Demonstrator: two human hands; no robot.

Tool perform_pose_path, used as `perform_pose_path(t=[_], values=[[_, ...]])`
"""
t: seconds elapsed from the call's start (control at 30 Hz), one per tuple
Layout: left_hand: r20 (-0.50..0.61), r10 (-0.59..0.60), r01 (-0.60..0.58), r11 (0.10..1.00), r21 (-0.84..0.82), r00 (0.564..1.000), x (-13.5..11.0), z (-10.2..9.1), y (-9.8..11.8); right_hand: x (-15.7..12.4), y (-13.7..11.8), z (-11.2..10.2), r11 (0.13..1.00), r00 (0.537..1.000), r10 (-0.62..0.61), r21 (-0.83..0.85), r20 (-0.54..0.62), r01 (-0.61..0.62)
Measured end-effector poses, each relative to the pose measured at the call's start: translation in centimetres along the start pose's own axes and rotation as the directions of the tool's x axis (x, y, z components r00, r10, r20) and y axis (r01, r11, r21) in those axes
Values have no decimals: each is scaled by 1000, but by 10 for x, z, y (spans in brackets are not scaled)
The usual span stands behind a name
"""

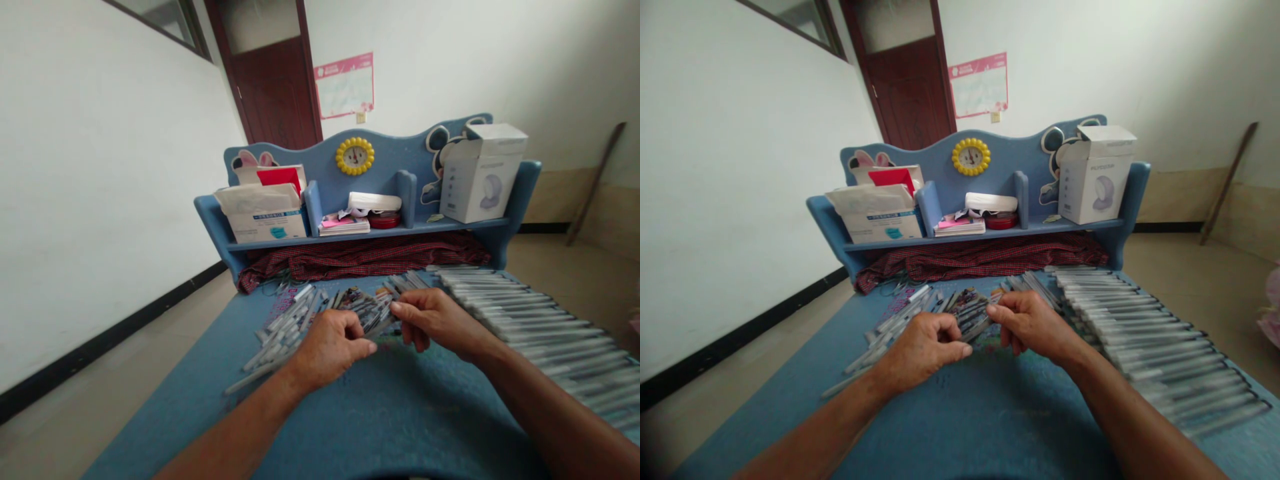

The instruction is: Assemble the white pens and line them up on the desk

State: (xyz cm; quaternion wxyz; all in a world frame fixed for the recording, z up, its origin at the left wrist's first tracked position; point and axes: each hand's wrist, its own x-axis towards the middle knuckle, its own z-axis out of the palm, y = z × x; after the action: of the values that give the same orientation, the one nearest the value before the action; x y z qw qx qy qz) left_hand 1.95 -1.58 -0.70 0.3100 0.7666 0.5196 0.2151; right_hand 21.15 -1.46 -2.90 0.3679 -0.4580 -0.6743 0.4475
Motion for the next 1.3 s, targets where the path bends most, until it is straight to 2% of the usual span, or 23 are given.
perform_pose_path(t=[0.1,0.27,0.43,0.53,0.63,0.77,0.87,0.93,1.0,1.07,1.17,1.23,1.3], values=[[-4,31,-30,999,45,1000,0,1,-1,0,2,1,1000,1000,16,-16,-1,-16],[-53,92,-85,987,135,994,-2,3,-3,1,2,3,989,990,141,-37,5,-141],[-42,96,-89,986,141,995,-1,3,-2,1,2,2,997,996,83,1,19,-83],[-44,137,-127,974,189,990,-1,4,-4,1,2,3,997,997,71,-4,0,-71],[-75,243,-205,920,334,967,-2,7,-6,1,3,6,993,993,112,-26,-21,-113],[-93,399,-276,766,580,912,-5,13,-8,3,5,9,983,983,181,-1,-43,-181],[-67,457,-293,669,684,887,-7,15,-8,3,5,10,976,975,218,22,-47,-217],[-54,452,-298,669,680,891,-7,15,-8,3,6,9,973,972,230,16,-40,-230],[-45,415,-300,723,622,908,-6,13,-9,3,6,8,971,971,238,-4,-29,-238],[-29,366,-293,788,542,930,-5,11,-9,3,5,6,981,981,189,-41,-43,-190],[15,304,-278,851,445,953,-3,8,-9,2,2,4,988,997,-44,-149,-66,33],[49,289,-284,871,401,956,-3,6,-9,-1,0,5,956,983,-182,-236,-10,174],[68,291,-294,880,374,954,-3,4,-9,-4,-1,8,920,971,-224,-309,85,240]])
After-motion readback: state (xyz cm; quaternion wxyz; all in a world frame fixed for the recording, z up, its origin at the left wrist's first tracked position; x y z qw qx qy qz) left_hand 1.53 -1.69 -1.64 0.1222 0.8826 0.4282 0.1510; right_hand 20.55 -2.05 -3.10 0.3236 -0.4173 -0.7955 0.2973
